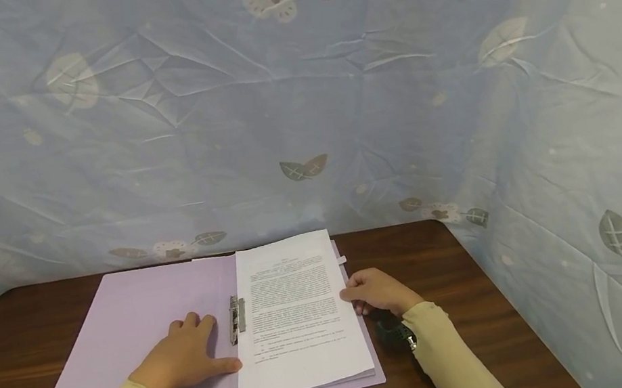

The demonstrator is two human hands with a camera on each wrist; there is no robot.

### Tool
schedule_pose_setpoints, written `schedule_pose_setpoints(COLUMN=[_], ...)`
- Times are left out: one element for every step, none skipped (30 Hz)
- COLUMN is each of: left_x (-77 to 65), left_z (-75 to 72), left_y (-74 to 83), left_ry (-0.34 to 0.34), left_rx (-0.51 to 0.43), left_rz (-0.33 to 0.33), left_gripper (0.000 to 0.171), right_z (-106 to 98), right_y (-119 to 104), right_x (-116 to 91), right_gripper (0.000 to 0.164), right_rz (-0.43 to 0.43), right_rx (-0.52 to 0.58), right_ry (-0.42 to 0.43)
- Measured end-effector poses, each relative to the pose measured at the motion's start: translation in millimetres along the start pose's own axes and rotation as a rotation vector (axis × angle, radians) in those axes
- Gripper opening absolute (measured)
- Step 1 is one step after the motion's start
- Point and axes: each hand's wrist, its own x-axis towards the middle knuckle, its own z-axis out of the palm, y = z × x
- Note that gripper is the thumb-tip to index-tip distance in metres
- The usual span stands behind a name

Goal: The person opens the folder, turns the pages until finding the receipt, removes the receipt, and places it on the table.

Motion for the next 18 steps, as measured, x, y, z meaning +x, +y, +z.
schedule_pose_setpoints(left_x=[0.0,0.0,-0.1,-0.1,-0.3,-0.4,-0.2,-0.4,0.0,0.3,0.5,0.8,1.0,1.1,1.4,1.1,0.9,0.8], left_z=[-0.8,-2.0,-3.4,-5.0,-6.9,-8.6,-10.2,-11.5,-12.5,-13.2,-14.2,-15.1,-16.3,-17.6,-19.0,-20.4,-22.0,-22.8], left_y=[-1.0,-2.0,-3.0,-4.1,-5.1,-6.2,-7.2,-8.3,-9.9,-11.6,-13.2,-14.9,-16.5,-18.1,-19.5,-20.3,-21.0,-21.7], left_ry=[-0.003,-0.007,-0.011,-0.015,-0.019,-0.022,-0.026,-0.025,-0.025,-0.022,-0.019,-0.015,-0.013,-0.011,-0.012,-0.009,-0.008,-0.006], left_rx=[0.001,0.001,0.004,0.008,0.01,0.012,0.009,0.001,-0.004,-0.01,-0.017,-0.02,-0.021,-0.019,-0.009,0.0,0.008,0.015], left_rz=[0.008,0.017,0.027,0.037,0.044,0.051,0.053,0.056,0.055,0.051,0.046,0.042,0.035,0.03,0.021,0.011,-0.001,-0.015], left_gripper=[0.098,0.095,0.091,0.087,0.084,0.081,0.079,0.077,0.076,0.076,0.076,0.076,0.076,0.076,0.076,0.076,0.076,0.077], right_z=[-0.1,-0.3,-0.5,-0.7,-0.9,-1.0,-1.1,-1.1,-1.0,-1.0,-1.1,-1.3,-1.6,-2.0,-2.4,-2.9,-3.3,-3.8], right_y=[0.1,0.1,0.0,-0.1,0.0,0.0,-0.1,-0.3,0.2,0.3,0.3,0.4,0.5,0.6,0.7,0.2,0.0,-0.1], right_x=[0.0,-0.1,-0.2,-0.5,-0.5,-0.7,-0.9,-1.2,-1.3,-1.7,-2.1,-2.1,-2.0,-1.8,-1.6,-1.8,-1.7,-1.5], right_gripper=[0.018,0.018,0.017,0.017,0.017,0.017,0.017,0.017,0.017,0.017,0.017,0.017,0.017,0.017,0.017,0.017,0.017,0.017], right_rz=[-0.002,-0.001,-0.001,0.0,0.0,0.002,0.003,0.005,0.004,0.004,0.003,0.005,0.007,0.007,0.006,0.005,0.005,0.007], right_rx=[0.004,0.006,0.007,0.007,0.008,0.007,0.004,0.002,0.002,0.001,0.001,0.002,0.003,0.007,0.011,0.013,0.015,0.015], right_ry=[-0.001,-0.002,-0.004,-0.005,-0.007,-0.008,-0.008,-0.007,-0.006,-0.005,-0.004,-0.002,-0.001,-0.001,-0.003,-0.004,-0.006,-0.007])
